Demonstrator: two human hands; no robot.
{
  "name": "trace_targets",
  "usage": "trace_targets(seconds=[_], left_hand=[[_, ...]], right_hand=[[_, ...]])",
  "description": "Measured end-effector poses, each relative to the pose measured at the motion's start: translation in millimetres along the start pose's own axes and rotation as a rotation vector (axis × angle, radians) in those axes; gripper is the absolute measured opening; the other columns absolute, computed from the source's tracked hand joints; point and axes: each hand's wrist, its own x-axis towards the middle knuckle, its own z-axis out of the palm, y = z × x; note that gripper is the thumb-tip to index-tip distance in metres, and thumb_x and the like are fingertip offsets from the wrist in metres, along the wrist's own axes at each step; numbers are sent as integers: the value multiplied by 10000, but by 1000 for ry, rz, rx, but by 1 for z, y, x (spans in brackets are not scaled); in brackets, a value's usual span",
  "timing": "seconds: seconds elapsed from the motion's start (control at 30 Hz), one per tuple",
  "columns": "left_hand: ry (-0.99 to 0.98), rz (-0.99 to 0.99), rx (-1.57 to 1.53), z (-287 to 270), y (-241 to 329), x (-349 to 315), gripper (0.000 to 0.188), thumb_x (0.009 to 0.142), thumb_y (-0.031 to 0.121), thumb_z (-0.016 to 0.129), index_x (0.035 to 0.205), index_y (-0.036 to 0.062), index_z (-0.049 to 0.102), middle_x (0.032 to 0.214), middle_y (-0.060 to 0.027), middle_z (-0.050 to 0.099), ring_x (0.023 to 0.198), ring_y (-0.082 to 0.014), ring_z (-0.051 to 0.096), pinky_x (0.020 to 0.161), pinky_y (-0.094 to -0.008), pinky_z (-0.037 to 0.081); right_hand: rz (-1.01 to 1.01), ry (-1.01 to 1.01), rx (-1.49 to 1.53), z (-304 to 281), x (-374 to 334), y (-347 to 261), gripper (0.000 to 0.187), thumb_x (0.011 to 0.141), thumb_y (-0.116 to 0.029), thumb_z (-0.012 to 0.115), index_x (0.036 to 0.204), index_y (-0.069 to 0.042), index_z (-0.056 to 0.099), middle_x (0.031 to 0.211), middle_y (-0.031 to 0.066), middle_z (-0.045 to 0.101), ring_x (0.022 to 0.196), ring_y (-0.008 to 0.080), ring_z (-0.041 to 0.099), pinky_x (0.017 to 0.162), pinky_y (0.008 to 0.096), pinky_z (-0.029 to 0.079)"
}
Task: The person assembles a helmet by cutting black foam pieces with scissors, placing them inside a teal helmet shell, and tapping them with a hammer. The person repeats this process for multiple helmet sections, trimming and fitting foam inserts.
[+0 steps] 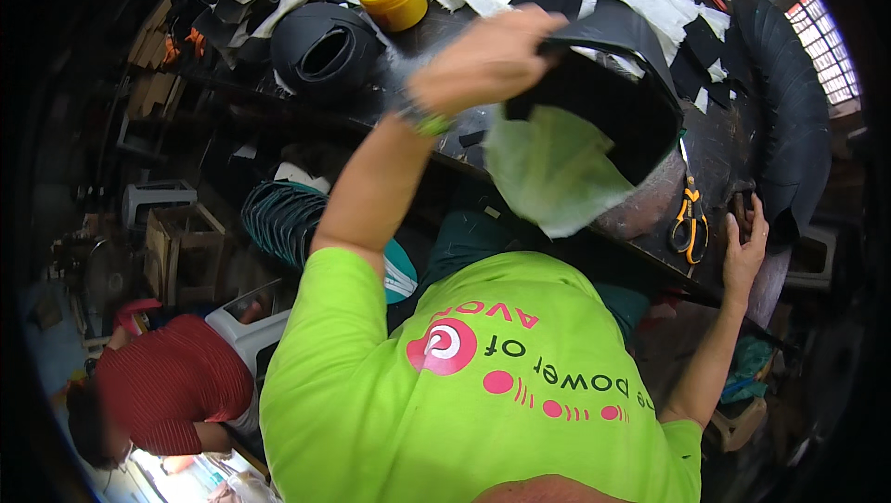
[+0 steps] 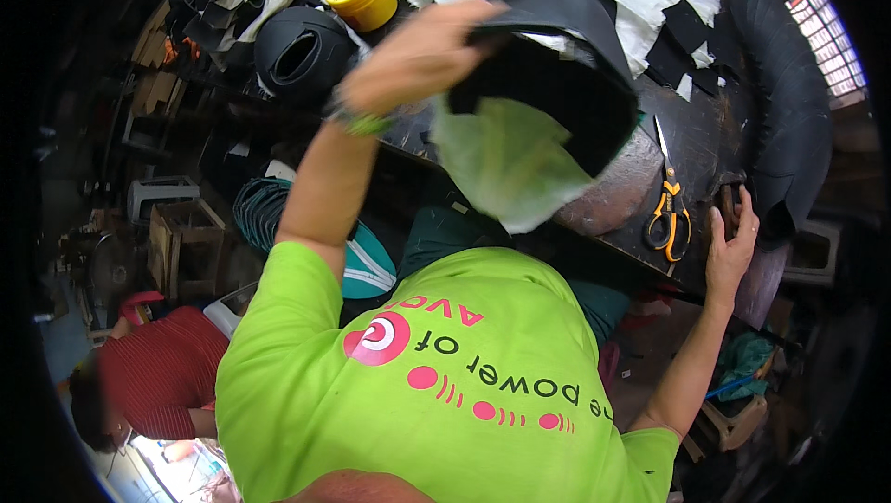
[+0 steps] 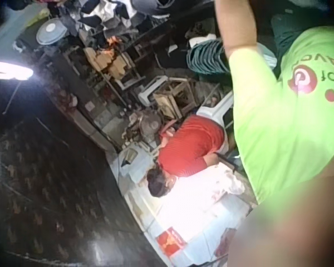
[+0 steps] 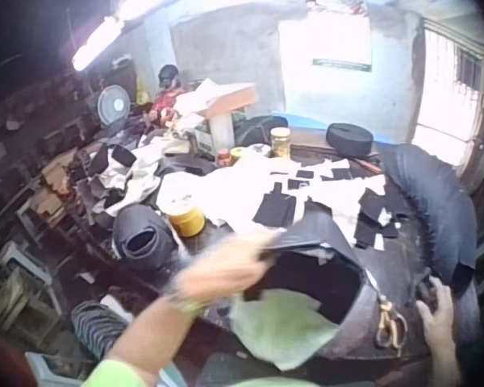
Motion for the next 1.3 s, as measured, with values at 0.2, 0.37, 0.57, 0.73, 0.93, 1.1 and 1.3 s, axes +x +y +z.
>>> trace_targets(seconds=[0.2,0.37,0.57,0.73,0.93,1.1,1.3], left_hand=[[1005,102,302,-132,-4,-130,555,889,-17,650,1427,-24,514,1315,-208,653,1221,-358,627,1078,-438,463],[794,127,492,-109,-97,-166,745,752,-24,754,1431,44,455,1423,-154,474,1436,-336,389,1220,-475,276],[365,-227,582,-39,-139,-218,1014,686,301,940,1528,124,403,1467,-134,377,1448,-390,301,1224,-515,303],[537,-177,591,-37,-120,-191,949,685,416,937,1481,155,492,1464,-144,372,1425,-382,320,1191,-521,321],[512,-107,577,-43,-132,-152,394,839,221,816,1209,173,689,1259,-34,656,1314,-286,554,1174,-542,291],[401,79,409,-67,-173,-173,327,809,97,739,1133,118,703,1216,-80,690,1223,-267,616,1182,-501,317],[398,100,356,-67,-182,-179,352,839,60,736,1188,60,683,1298,-142,615,1259,-330,569,1172,-518,345]], right_hand=[[-333,-284,426,45,19,-138,560,900,23,703,1435,-94,589,1132,84,626,975,162,613,903,305,515],[-582,-586,469,115,6,-228,531,890,-61,744,1396,-93,588,1106,148,651,928,283,646,861,395,544],[-884,-626,232,146,-13,-242,414,823,-158,794,1217,-100,680,1006,112,652,1001,310,587,876,428,493],[-824,-609,273,148,-15,-244,397,806,-173,813,1174,-82,695,982,108,663,960,326,590,861,432,491],[-810,-582,218,154,-18,-240,351,804,-153,810,1132,-80,708,982,106,678,955,334,595,851,452,486],[-782,-643,380,161,-12,-222,321,808,-180,805,1102,-76,727,1029,117,710,951,345,604,857,466,485],[-617,-525,553,132,-14,-207,308,874,-150,767,1159,-67,687,1038,131,706,1004,327,646,890,438,510]])
